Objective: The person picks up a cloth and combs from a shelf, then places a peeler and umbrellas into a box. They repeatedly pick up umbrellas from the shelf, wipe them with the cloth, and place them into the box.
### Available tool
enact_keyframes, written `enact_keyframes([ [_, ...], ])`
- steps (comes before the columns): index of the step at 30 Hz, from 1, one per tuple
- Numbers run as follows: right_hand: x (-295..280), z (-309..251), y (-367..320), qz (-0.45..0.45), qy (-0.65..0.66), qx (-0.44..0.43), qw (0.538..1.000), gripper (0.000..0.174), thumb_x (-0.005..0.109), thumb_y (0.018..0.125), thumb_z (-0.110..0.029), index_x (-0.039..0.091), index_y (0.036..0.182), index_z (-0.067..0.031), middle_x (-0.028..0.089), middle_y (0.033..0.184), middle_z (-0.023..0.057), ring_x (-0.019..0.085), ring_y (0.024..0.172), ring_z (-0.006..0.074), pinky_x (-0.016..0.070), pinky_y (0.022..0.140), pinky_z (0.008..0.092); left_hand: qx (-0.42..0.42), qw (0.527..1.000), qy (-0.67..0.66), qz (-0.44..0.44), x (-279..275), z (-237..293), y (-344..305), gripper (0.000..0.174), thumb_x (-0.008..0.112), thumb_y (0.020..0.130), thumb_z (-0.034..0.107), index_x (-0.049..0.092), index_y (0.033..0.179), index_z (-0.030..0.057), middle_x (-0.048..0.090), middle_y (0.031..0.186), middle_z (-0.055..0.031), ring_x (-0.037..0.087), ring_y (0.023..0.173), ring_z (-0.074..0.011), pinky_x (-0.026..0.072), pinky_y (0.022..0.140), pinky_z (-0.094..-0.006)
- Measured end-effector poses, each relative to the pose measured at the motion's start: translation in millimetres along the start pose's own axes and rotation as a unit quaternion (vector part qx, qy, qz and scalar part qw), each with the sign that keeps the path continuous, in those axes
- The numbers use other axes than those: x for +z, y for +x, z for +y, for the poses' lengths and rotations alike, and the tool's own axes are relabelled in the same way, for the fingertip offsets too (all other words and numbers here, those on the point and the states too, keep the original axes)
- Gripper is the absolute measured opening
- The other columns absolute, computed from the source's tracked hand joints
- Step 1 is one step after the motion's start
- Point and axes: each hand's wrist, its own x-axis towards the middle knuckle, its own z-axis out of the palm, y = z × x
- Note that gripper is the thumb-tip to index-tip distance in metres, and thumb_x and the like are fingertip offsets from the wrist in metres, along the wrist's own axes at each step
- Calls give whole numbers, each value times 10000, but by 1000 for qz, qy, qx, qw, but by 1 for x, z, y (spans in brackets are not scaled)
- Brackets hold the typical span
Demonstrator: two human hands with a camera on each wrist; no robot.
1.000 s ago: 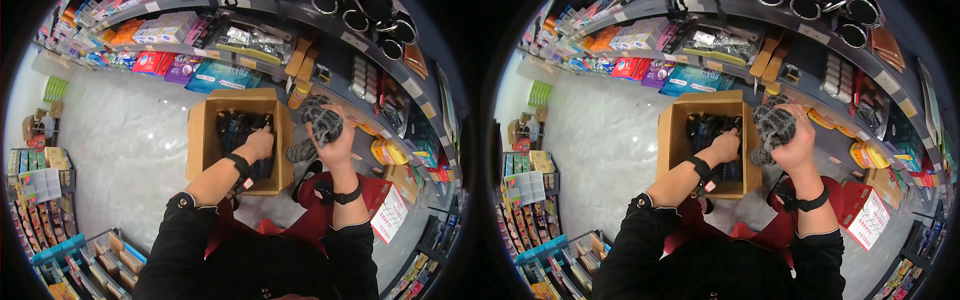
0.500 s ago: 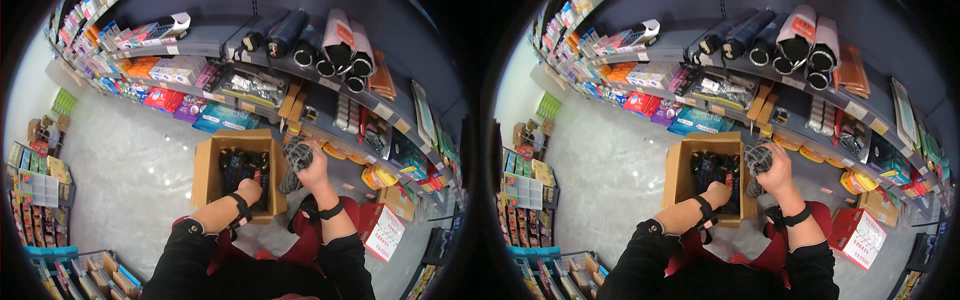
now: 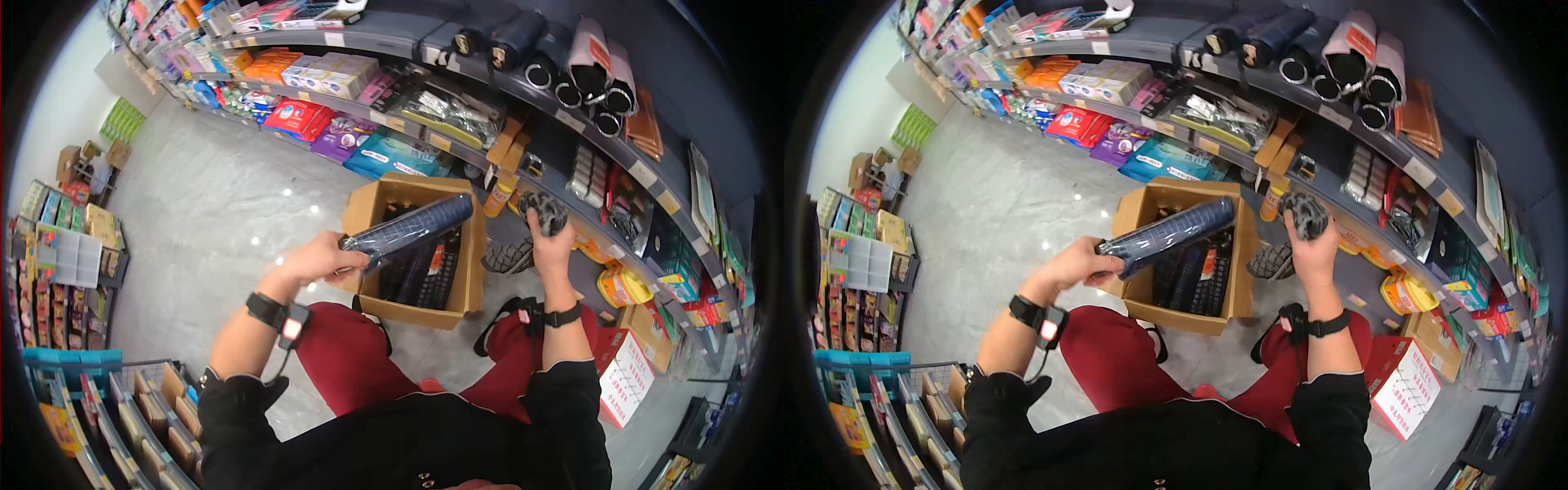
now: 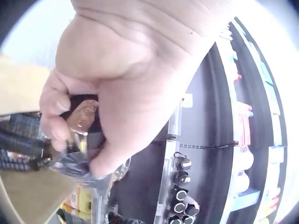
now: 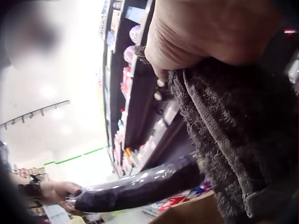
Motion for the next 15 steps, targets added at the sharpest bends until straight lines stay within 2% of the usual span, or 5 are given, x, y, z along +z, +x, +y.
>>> enact_keyframes([
  [3,16,-25,-13,6,75,-56,996,345,769,759,-121,597,1043,-25,646,997,112,627,904,220,490,821,330,26,974,-223,-37,33,-16,-10,152,685,820,130,585,832,16,568,639,-45,487,452,-98,310,379,-232],
  [4,25,-48,-15,3,24,-213,977,435,788,657,-137,599,1036,-39,625,1039,124,613,932,265,491,811,348,26,965,-258,-46,47,-23,-9,150,678,825,123,578,865,19,573,662,-52,493,458,-100,310,377,-225],
  [7,64,-82,-55,-225,-27,-304,925,567,761,584,-219,614,1115,-81,611,1146,116,548,1100,355,348,1036,523,14,942,-336,-28,93,-29,-6,121,657,839,101,568,890,37,581,692,-53,509,486,-93,307,375,-221],
  [11,75,-75,-60,-231,-27,-305,924,503,735,566,-197,637,1047,-90,633,1107,98,551,1107,351,314,1074,552,8,944,-326,-54,100,-24,-22,85,639,838,75,566,860,38,565,683,-28,491,497,-77,320,395,-231],
  [15,49,-41,-22,-78,-128,-200,968,396,718,614,-140,639,993,-56,652,993,117,575,952,371,402,993,469,32,970,-216,-111,95,-27,-51,114,673,798,65,595,841,-6,567,662,-33,480,488,-75,319,405,-218],
])
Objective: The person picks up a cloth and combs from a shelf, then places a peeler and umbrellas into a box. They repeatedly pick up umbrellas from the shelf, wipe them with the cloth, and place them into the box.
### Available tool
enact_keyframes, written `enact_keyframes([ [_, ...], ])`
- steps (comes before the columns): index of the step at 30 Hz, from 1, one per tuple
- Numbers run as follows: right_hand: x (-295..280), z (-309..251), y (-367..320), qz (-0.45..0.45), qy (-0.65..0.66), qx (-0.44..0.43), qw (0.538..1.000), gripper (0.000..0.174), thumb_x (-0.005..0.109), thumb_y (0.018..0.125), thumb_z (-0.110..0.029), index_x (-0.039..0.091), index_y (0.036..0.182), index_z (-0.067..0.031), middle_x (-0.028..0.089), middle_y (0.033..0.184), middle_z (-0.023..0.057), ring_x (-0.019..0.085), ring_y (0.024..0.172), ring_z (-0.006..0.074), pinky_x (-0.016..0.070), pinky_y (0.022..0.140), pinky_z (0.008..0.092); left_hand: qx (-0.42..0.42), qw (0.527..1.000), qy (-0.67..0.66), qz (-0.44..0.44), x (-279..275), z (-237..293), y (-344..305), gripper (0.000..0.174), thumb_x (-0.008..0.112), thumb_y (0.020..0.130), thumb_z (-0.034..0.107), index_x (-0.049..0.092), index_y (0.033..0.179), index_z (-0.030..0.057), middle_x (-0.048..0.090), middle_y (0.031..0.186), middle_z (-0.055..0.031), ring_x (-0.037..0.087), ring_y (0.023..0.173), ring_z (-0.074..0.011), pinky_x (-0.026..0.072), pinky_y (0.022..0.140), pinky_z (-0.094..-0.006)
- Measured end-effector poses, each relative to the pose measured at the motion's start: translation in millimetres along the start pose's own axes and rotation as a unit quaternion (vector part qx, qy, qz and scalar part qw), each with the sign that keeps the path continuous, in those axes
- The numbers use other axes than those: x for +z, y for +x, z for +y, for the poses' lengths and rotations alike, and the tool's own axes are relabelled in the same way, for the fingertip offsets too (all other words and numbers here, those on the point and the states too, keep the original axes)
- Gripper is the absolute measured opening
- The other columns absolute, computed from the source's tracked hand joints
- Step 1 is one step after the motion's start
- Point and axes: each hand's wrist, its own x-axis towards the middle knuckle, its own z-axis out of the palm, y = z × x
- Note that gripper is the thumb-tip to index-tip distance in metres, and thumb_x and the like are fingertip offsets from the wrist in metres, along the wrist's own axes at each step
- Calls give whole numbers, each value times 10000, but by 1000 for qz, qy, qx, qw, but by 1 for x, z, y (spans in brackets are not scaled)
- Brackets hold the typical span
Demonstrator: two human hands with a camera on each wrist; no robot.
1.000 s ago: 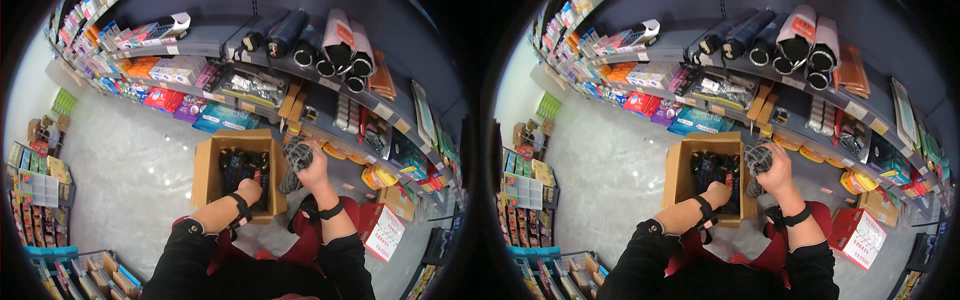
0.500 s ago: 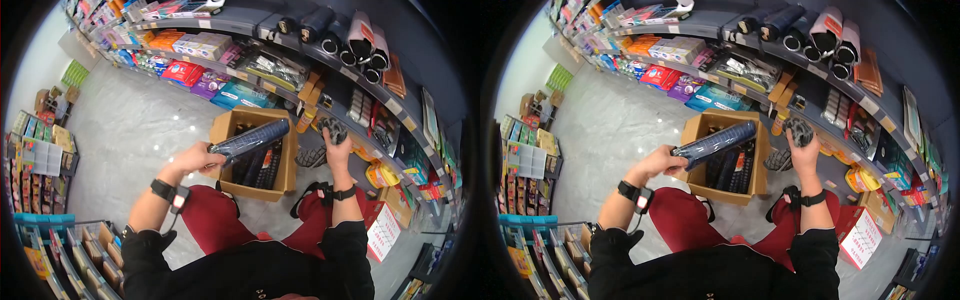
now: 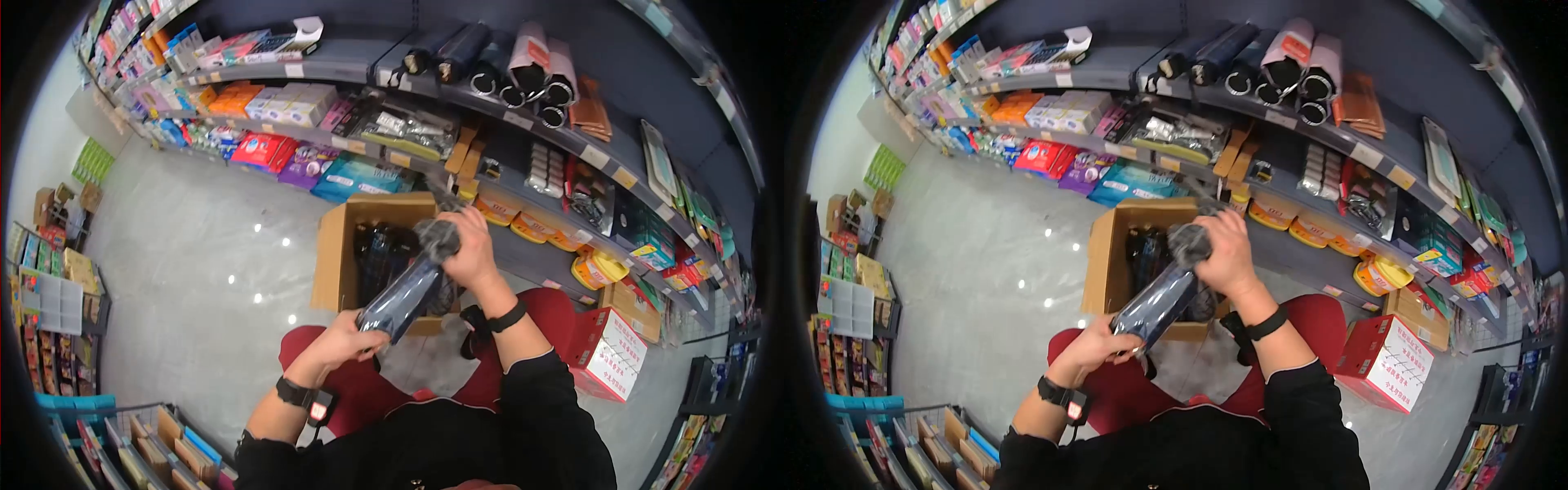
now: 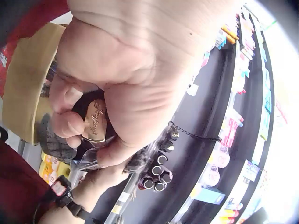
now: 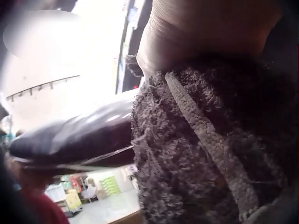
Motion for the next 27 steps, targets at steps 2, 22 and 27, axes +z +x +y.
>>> enact_keyframes([
  [2,-5,24,-2,-36,68,156,985,331,718,755,-183,639,1046,-45,675,998,108,612,934,324,471,896,411,-18,999,-16,-25,-4,-8,-2,108,672,801,78,601,808,-3,578,662,-40,487,481,-76,313,401,-214],
  [22,16,-87,-6,-39,674,547,495,784,375,847,-783,636,1071,-79,694,893,95,686,761,211,578,646,366,53,987,-150,-3,14,-11,40,181,586,905,161,590,948,-15,597,737,-93,525,534,-136,377,418,-259],
  [27,57,-82,-45,19,695,502,514,561,456,963,-535,564,1194,-36,647,1132,93,653,970,218,536,843,372,236,934,209,171,6,13,42,323,681,839,208,575,1020,-38,598,686,-71,607,569,-214,496,499,-311],
])
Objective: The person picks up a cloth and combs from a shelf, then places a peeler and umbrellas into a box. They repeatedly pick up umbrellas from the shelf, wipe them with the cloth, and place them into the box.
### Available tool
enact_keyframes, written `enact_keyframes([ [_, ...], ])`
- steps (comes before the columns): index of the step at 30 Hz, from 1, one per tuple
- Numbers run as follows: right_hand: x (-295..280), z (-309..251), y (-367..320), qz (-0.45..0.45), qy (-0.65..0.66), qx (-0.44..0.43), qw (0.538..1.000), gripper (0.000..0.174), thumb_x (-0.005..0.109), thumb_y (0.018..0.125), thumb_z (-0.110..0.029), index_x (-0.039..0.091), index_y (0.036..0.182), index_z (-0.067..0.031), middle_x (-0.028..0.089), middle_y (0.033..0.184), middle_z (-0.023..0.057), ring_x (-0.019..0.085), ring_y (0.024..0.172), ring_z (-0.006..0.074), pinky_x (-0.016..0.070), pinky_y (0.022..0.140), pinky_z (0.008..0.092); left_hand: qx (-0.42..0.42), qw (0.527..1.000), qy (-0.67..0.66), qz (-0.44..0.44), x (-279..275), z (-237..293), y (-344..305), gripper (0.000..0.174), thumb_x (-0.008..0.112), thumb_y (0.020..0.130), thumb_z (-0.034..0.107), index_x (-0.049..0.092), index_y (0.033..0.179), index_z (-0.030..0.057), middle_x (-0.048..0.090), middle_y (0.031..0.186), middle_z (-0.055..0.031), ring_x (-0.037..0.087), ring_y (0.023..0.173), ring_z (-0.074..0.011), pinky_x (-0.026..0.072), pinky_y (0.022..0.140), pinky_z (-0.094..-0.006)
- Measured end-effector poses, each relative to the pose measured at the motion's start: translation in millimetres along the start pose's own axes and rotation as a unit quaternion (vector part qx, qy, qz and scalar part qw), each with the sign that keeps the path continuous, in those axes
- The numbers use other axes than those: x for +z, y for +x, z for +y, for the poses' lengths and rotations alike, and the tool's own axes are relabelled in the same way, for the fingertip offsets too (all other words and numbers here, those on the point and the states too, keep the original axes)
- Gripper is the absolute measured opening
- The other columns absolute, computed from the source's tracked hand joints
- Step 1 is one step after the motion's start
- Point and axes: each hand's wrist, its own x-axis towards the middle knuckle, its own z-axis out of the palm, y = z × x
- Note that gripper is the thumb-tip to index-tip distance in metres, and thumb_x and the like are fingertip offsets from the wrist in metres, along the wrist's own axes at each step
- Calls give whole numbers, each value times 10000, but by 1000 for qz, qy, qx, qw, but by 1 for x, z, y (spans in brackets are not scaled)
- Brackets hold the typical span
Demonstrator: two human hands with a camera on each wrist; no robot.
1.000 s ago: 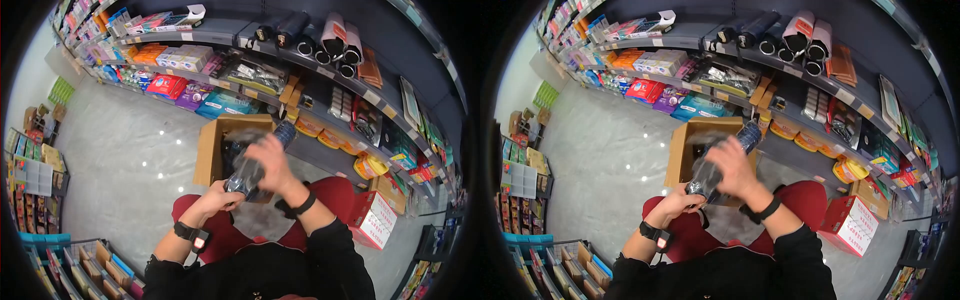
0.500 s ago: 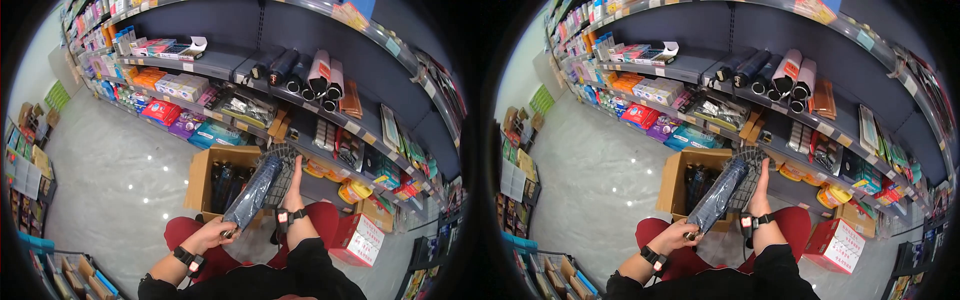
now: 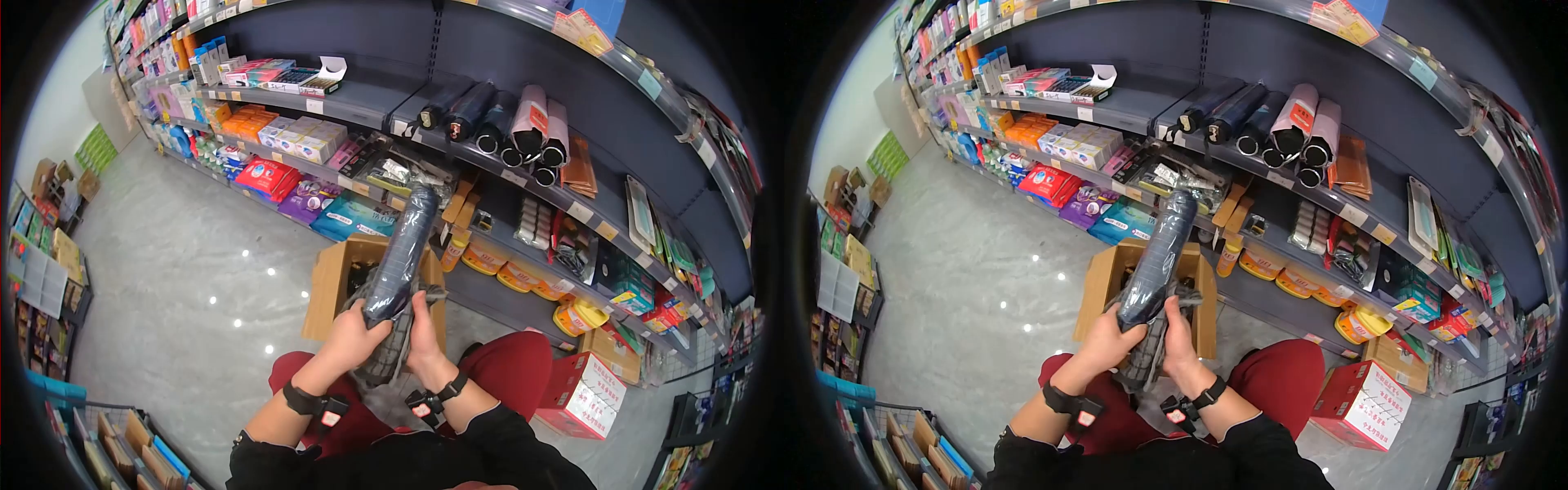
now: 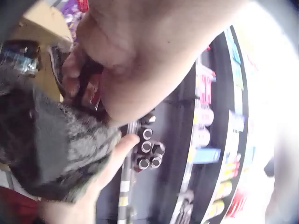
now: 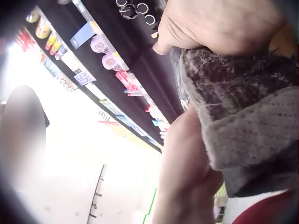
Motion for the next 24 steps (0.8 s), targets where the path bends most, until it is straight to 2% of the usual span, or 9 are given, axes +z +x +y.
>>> enact_keyframes([
  [2,-2,-7,13,-7,21,-57,998,459,500,991,-410,569,1172,6,645,1127,95,650,972,211,527,865,382,29,913,395,95,6,6,-6,501,709,778,156,483,1173,-54,608,935,-178,636,821,-373,525,744,-440],
  [5,3,-32,24,-34,20,-47,998,501,547,960,-424,569,1177,27,662,1094,158,662,979,271,542,874,411,184,885,409,123,16,-4,-11,650,746,725,145,399,1236,-60,524,1144,-242,600,951,-442,526,785,-451],
  [9,-21,-47,29,-73,43,10,996,741,628,819,-620,548,1198,12,646,1111,224,645,1027,327,541,897,472,141,986,83,-25,18,-16,-10,775,746,791,178,257,1341,-65,448,1296,-212,567,1096,-329,559,742,-417],
  [11,-23,-49,27,-108,62,12,992,748,655,792,-627,561,1192,-1,646,1106,216,650,1013,326,550,878,479,-140,925,-341,-90,13,15,-12,742,718,852,243,255,1362,-32,434,1322,-170,537,1128,-252,575,625,-356],
  [16,-15,-51,20,-15,-91,-57,994,503,711,863,-404,590,1174,-28,659,1068,83,647,916,193,531,812,325,-174,947,-251,-101,18,14,-6,472,730,840,174,498,1209,-7,618,880,-44,565,575,-92,493,463,-260],
  [17,-13,-50,22,-16,-90,-55,994,503,711,863,-404,590,1174,-28,659,1068,83,647,916,193,531,812,325,-174,947,-250,-100,17,11,-5,472,730,840,174,498,1209,-7,618,880,-44,565,575,-92,493,463,-260],
  [19,-8,-46,27,75,-243,-255,933,382,664,918,-309,594,1171,-32,652,1051,56,628,897,162,509,788,297,-154,962,-225,-30,12,9,-4,370,730,820,115,553,1120,-9,616,822,-41,542,526,-84,451,450,-245],
  [21,-11,-53,28,114,-198,-279,933,298,652,931,-220,589,1139,-16,640,959,40,597,923,156,464,855,298,-141,963,-228,0,12,10,-2,334,723,804,79,563,1082,-15,609,762,-28,531,510,-81,428,452,-237],
  [24,-3,-51,33,88,-326,-414,846,324,691,899,-198,570,1125,-1,609,1012,48,572,1002,168,448,895,308,-116,976,-182,29,16,5,1,332,718,795,91,557,1065,-16,613,759,-29,541,520,-82,440,473,-238],
])
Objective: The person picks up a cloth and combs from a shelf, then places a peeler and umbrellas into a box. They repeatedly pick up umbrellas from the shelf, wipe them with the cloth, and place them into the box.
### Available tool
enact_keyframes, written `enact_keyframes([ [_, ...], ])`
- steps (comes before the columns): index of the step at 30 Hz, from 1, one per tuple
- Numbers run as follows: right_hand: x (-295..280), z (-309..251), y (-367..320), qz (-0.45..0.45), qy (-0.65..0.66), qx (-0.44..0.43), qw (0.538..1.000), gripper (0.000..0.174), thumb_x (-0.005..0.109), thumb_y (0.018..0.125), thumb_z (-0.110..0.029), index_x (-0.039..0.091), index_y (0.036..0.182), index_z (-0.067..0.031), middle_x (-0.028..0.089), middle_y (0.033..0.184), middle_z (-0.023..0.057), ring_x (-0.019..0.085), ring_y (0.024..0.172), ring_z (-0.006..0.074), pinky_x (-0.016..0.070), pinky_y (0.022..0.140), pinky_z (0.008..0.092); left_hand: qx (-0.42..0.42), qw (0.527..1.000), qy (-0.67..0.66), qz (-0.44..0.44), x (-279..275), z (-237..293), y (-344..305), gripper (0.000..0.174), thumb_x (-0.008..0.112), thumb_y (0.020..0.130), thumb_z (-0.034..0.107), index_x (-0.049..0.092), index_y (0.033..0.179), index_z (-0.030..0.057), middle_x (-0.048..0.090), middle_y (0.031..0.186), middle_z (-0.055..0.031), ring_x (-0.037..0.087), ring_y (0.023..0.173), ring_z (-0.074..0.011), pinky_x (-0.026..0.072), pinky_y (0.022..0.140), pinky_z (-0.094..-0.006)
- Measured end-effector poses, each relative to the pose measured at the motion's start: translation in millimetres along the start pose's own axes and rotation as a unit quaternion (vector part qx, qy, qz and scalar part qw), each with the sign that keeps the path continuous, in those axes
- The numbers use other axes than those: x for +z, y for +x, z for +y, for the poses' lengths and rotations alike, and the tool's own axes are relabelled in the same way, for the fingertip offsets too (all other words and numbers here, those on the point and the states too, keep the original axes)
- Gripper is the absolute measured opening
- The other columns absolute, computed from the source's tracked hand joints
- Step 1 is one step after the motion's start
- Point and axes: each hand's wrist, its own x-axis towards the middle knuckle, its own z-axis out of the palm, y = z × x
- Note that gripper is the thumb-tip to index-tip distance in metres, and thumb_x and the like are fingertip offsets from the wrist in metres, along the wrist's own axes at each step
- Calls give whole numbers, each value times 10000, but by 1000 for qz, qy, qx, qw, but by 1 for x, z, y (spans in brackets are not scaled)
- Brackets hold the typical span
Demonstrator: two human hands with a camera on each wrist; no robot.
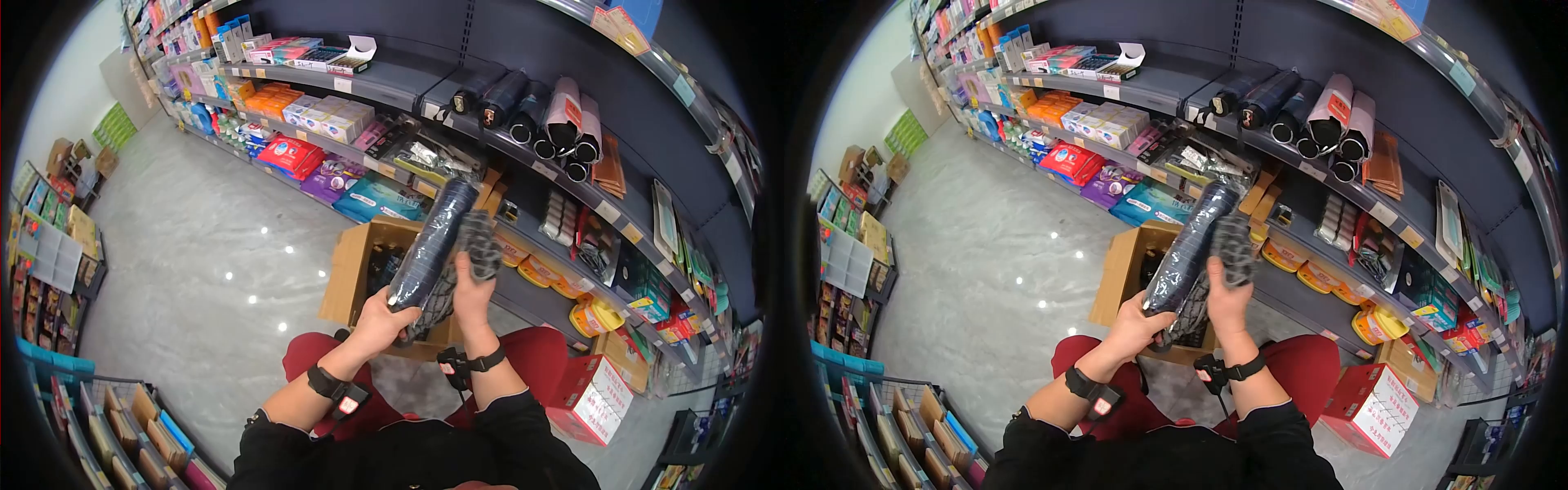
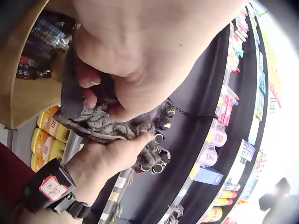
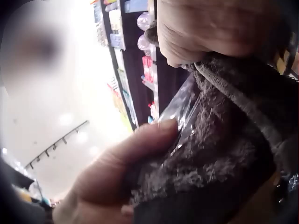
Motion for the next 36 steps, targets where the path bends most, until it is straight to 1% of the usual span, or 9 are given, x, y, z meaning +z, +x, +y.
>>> enact_keyframes([
  [5,18,-36,-22,-225,-178,-250,925,521,702,659,23,571,1160,-34,580,1013,135,563,962,339,448,885,369,49,997,34,58,-10,-5,13,277,678,820,89,571,1049,-23,613,720,-32,551,527,-89,460,493,-260],
  [7,16,-49,-32,-367,-150,-156,905,369,699,740,34,590,1088,-20,582,980,117,580,909,214,451,837,301,269,959,37,85,-30,-24,29,236,665,827,82,571,1020,-16,619,729,-37,554,527,-93,458,488,-259],
  [9,5,-41,-30,-371,-84,-63,923,483,672,655,53,595,1125,-30,605,1003,130,601,924,289,466,847,326,309,925,145,170,-51,-18,35,194,674,818,73,571,960,-12,621,731,-44,557,525,-96,454,477,-258],
  [11,-11,-45,-17,-308,-59,68,947,424,665,712,55,587,1124,-14,637,961,111,630,869,221,481,809,300,117,978,69,159,-57,41,14,178,680,813,72,568,921,-14,617,724,-47,558,522,-94,454,474,-253],
  [20,-51,-20,30,-267,-169,-47,948,288,703,783,-16,587,1045,14,647,891,75,596,827,133,477,761,280,190,969,97,127,-60,179,104,246,687,828,194,576,909,-10,573,677,-34,504,466,-88,362,396,-246],
  [27,-57,4,31,-343,-261,-96,897,505,644,591,-7,584,1091,-38,630,996,173,609,950,389,506,810,416,171,969,152,97,-2,230,223,325,722,806,250,596,816,-50,565,629,-54,505,448,-115,353,385,-284],
  [31,-63,0,37,-367,-274,-98,884,543,660,564,-26,574,1099,-62,616,1000,156,597,943,379,504,801,425,146,962,206,99,25,240,258,350,726,807,270,612,822,-60,590,640,-87,540,462,-153,390,406,-315],
  [34,-67,-11,44,-374,-275,-86,881,553,662,552,-26,572,1097,-56,610,982,153,595,914,379,503,793,426,251,902,317,151,33,230,286,541,688,824,410,646,938,-116,673,759,-215,679,705,-324,513,674,-396],
  [36,-68,-14,47,-361,-279,-100,884,561,658,540,-22,571,1095,-48,605,951,152,592,896,376,504,777,425,259,893,339,145,30,230,295,524,685,840,398,638,932,-115,647,726,-159,624,613,-242,468,567,-356],
])
